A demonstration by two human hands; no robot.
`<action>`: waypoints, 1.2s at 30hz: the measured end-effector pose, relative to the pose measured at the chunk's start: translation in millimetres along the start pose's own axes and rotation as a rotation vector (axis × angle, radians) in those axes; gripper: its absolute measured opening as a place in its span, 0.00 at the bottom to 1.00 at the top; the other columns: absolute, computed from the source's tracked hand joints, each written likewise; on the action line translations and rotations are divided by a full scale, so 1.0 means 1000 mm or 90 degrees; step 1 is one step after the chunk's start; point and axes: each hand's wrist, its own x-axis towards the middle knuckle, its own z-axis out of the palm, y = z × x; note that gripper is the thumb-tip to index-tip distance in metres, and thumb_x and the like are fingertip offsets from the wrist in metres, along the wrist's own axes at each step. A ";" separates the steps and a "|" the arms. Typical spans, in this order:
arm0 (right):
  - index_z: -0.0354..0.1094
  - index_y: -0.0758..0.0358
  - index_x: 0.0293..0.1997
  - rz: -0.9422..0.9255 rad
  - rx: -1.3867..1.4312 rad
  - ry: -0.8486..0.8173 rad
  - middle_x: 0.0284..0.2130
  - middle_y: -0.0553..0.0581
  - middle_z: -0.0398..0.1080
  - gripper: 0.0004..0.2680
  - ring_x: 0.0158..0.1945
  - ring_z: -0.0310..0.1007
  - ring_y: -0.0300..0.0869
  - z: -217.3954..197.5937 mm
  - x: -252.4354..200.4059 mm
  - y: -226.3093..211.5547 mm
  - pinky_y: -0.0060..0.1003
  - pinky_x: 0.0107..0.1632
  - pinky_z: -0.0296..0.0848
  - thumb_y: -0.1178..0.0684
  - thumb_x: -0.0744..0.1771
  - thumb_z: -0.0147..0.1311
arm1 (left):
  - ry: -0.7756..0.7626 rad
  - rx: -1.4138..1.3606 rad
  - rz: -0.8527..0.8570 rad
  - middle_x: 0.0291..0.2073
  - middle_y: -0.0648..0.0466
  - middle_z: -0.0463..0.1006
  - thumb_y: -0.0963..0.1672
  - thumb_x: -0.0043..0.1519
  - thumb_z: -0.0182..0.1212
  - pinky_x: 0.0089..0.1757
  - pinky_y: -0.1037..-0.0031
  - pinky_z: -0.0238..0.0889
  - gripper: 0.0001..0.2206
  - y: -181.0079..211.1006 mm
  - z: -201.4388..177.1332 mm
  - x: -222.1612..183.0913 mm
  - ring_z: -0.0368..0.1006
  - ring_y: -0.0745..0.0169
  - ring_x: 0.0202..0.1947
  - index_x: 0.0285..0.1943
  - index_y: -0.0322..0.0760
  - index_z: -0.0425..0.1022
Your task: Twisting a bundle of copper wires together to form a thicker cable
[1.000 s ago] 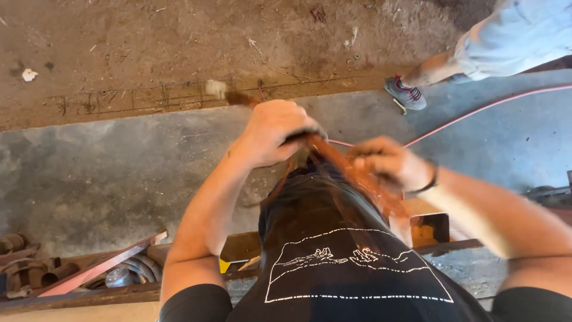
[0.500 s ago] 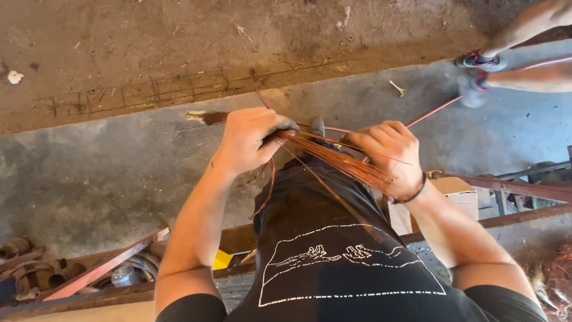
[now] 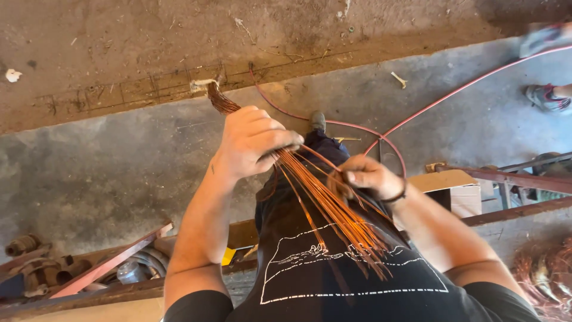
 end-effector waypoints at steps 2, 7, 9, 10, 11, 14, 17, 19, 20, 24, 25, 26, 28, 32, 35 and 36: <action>0.75 0.67 0.37 -0.068 -0.620 0.101 0.24 0.63 0.71 0.10 0.28 0.75 0.56 0.007 0.005 -0.041 0.50 0.34 0.69 0.51 0.68 0.52 | -0.021 -0.002 -0.041 0.24 0.56 0.75 0.46 0.67 0.64 0.28 0.69 0.63 0.06 -0.006 -0.003 -0.010 0.70 0.55 0.22 0.40 0.42 0.81; 0.78 0.59 0.43 -0.347 -1.221 0.255 0.35 0.55 0.77 0.07 0.40 0.77 0.50 0.019 0.002 -0.053 0.47 0.49 0.71 0.49 0.67 0.60 | -0.006 0.041 -0.077 0.24 0.56 0.76 0.46 0.65 0.65 0.27 0.69 0.64 0.05 -0.005 -0.002 -0.024 0.71 0.56 0.21 0.41 0.43 0.82; 0.78 0.59 0.39 -0.401 -1.240 0.272 0.32 0.54 0.78 0.06 0.38 0.78 0.48 0.014 0.001 -0.042 0.46 0.51 0.72 0.49 0.68 0.60 | 0.008 0.054 -0.084 0.24 0.56 0.76 0.46 0.65 0.66 0.27 0.69 0.65 0.05 -0.005 -0.001 -0.026 0.71 0.57 0.21 0.42 0.43 0.83; 0.78 0.60 0.37 -0.373 -1.101 0.269 0.30 0.55 0.76 0.07 0.36 0.77 0.52 0.011 0.002 -0.033 0.49 0.46 0.73 0.50 0.68 0.58 | 0.039 0.059 -0.069 0.24 0.56 0.77 0.45 0.64 0.67 0.27 0.70 0.64 0.04 -0.005 -0.002 -0.028 0.70 0.58 0.19 0.40 0.42 0.84; 0.77 0.62 0.36 -0.344 -0.962 0.264 0.27 0.57 0.75 0.08 0.34 0.77 0.55 0.007 0.003 -0.025 0.52 0.41 0.73 0.51 0.68 0.56 | 0.069 0.063 -0.054 0.23 0.56 0.77 0.44 0.63 0.68 0.26 0.71 0.64 0.04 -0.005 -0.002 -0.029 0.69 0.58 0.18 0.39 0.41 0.84; 0.63 0.71 0.22 -0.139 0.033 0.211 0.07 0.58 0.61 0.18 0.18 0.67 0.51 0.034 0.000 0.021 0.38 0.26 0.69 0.46 0.70 0.50 | 0.073 0.052 -0.009 0.22 0.57 0.77 0.45 0.65 0.65 0.27 0.73 0.62 0.06 -0.003 -0.004 -0.026 0.68 0.61 0.19 0.39 0.41 0.84; 0.64 0.72 0.22 -0.060 0.138 0.198 0.06 0.62 0.61 0.17 0.12 0.69 0.51 0.029 -0.016 0.022 0.43 0.24 0.70 0.49 0.69 0.50 | 0.042 0.047 0.005 0.23 0.56 0.77 0.45 0.64 0.66 0.27 0.73 0.63 0.05 0.007 -0.002 -0.018 0.69 0.61 0.19 0.40 0.41 0.84; 0.71 0.71 0.35 -0.004 -0.190 0.323 0.24 0.67 0.69 0.12 0.31 0.72 0.53 0.011 -0.039 0.008 0.47 0.40 0.69 0.47 0.68 0.52 | 0.021 0.042 -0.014 0.23 0.56 0.77 0.44 0.64 0.65 0.27 0.73 0.63 0.04 0.006 -0.001 -0.018 0.69 0.61 0.19 0.40 0.40 0.83; 0.79 0.68 0.49 0.058 -0.524 0.437 0.42 0.71 0.78 0.15 0.51 0.76 0.56 0.002 -0.050 0.002 0.52 0.57 0.69 0.46 0.66 0.53 | 0.004 0.036 -0.035 0.23 0.55 0.76 0.43 0.64 0.65 0.27 0.74 0.63 0.04 0.007 -0.002 -0.020 0.69 0.61 0.20 0.40 0.39 0.82; 0.74 0.72 0.54 -0.295 -0.932 0.294 0.33 0.64 0.74 0.27 0.35 0.77 0.58 -0.007 -0.038 -0.028 0.52 0.42 0.75 0.41 0.56 0.73 | 0.022 -0.033 -0.096 0.24 0.52 0.77 0.43 0.64 0.66 0.27 0.66 0.68 0.05 -0.001 -0.001 -0.034 0.73 0.52 0.21 0.41 0.37 0.82; 0.76 0.70 0.49 -0.363 -1.018 0.278 0.31 0.62 0.74 0.18 0.32 0.76 0.56 -0.007 -0.037 -0.029 0.51 0.38 0.75 0.48 0.59 0.68 | 0.031 -0.045 -0.109 0.24 0.52 0.77 0.43 0.64 0.66 0.28 0.66 0.68 0.05 -0.002 -0.002 -0.037 0.73 0.51 0.21 0.41 0.36 0.82; 0.78 0.68 0.43 -0.429 -1.106 0.261 0.29 0.60 0.74 0.10 0.29 0.75 0.54 -0.008 -0.037 -0.031 0.50 0.34 0.75 0.55 0.62 0.64 | 0.041 -0.060 -0.122 0.24 0.51 0.77 0.43 0.64 0.66 0.28 0.66 0.68 0.06 -0.004 0.000 -0.038 0.73 0.51 0.21 0.41 0.35 0.82; 0.78 0.65 0.39 -0.450 -1.098 0.251 0.28 0.58 0.75 0.08 0.28 0.76 0.51 -0.012 -0.045 -0.017 0.47 0.34 0.76 0.51 0.64 0.60 | 0.043 -0.076 -0.128 0.24 0.51 0.77 0.43 0.64 0.66 0.28 0.65 0.68 0.05 -0.002 0.002 -0.035 0.73 0.50 0.21 0.41 0.34 0.82; 0.76 0.68 0.43 -0.466 -1.077 0.247 0.29 0.62 0.75 0.16 0.27 0.77 0.52 -0.002 -0.043 -0.002 0.47 0.30 0.76 0.43 0.64 0.64 | 0.063 -0.086 -0.138 0.25 0.50 0.78 0.44 0.63 0.67 0.28 0.65 0.68 0.07 -0.007 0.006 -0.040 0.73 0.50 0.21 0.40 0.34 0.83; 0.77 0.66 0.38 -0.431 -1.064 0.255 0.28 0.60 0.75 0.16 0.31 0.79 0.53 -0.012 -0.047 -0.001 0.48 0.33 0.77 0.40 0.68 0.52 | 0.055 -0.099 -0.142 0.24 0.51 0.77 0.43 0.63 0.67 0.28 0.65 0.68 0.05 -0.006 0.005 -0.040 0.73 0.49 0.21 0.40 0.35 0.83; 0.77 0.66 0.38 -0.431 -1.065 0.256 0.28 0.60 0.75 0.16 0.31 0.79 0.53 -0.005 -0.043 -0.005 0.48 0.33 0.77 0.40 0.68 0.52 | 0.055 -0.100 -0.141 0.24 0.51 0.77 0.43 0.63 0.67 0.28 0.65 0.68 0.05 -0.005 0.009 -0.042 0.73 0.49 0.21 0.40 0.35 0.83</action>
